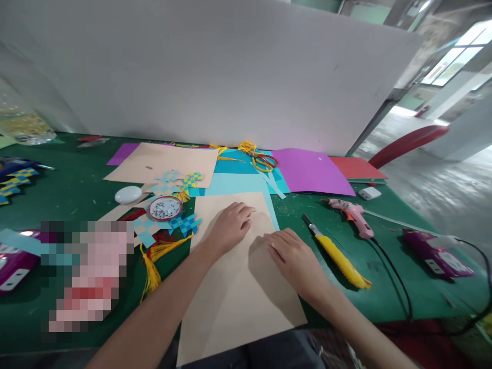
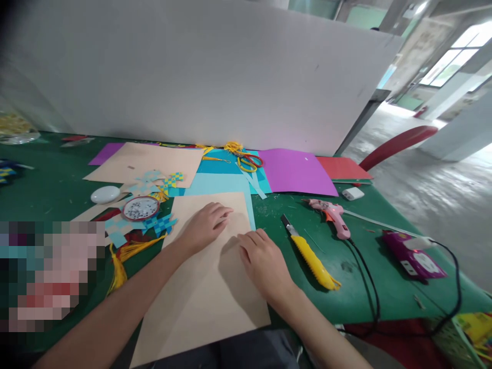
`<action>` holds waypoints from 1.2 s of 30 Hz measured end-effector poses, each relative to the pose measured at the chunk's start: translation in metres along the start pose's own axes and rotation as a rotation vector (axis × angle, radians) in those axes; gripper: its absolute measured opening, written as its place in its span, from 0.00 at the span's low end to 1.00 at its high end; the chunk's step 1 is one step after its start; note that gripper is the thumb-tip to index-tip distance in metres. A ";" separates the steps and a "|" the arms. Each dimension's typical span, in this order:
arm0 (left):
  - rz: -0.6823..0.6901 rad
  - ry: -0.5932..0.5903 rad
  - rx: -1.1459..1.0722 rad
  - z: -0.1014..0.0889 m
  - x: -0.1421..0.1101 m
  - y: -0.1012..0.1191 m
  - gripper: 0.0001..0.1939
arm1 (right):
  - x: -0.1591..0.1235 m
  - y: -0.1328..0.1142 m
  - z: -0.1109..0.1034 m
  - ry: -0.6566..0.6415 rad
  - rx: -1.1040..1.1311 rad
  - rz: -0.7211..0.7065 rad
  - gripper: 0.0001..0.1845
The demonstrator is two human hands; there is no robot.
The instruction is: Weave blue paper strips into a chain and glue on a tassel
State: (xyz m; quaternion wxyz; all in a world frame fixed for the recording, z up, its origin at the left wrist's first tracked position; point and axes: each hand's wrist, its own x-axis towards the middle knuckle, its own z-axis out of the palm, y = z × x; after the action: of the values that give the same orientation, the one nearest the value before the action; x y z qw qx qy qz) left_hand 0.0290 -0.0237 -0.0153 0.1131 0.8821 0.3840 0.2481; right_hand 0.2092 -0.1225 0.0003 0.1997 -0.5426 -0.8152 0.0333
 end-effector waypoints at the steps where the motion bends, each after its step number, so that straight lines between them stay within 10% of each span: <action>1: 0.004 -0.004 0.004 0.000 0.000 0.000 0.14 | 0.002 -0.003 0.001 -0.007 0.027 0.028 0.13; 36: -0.001 -0.058 0.016 -0.002 0.000 0.001 0.16 | 0.002 -0.011 0.016 0.068 0.306 0.184 0.12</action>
State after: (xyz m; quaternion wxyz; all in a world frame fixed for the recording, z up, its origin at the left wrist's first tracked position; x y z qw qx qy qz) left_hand 0.0281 -0.0244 -0.0136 0.1174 0.8896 0.3832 0.2193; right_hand 0.1926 -0.1222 -0.0109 0.3034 -0.5790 -0.7404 0.1569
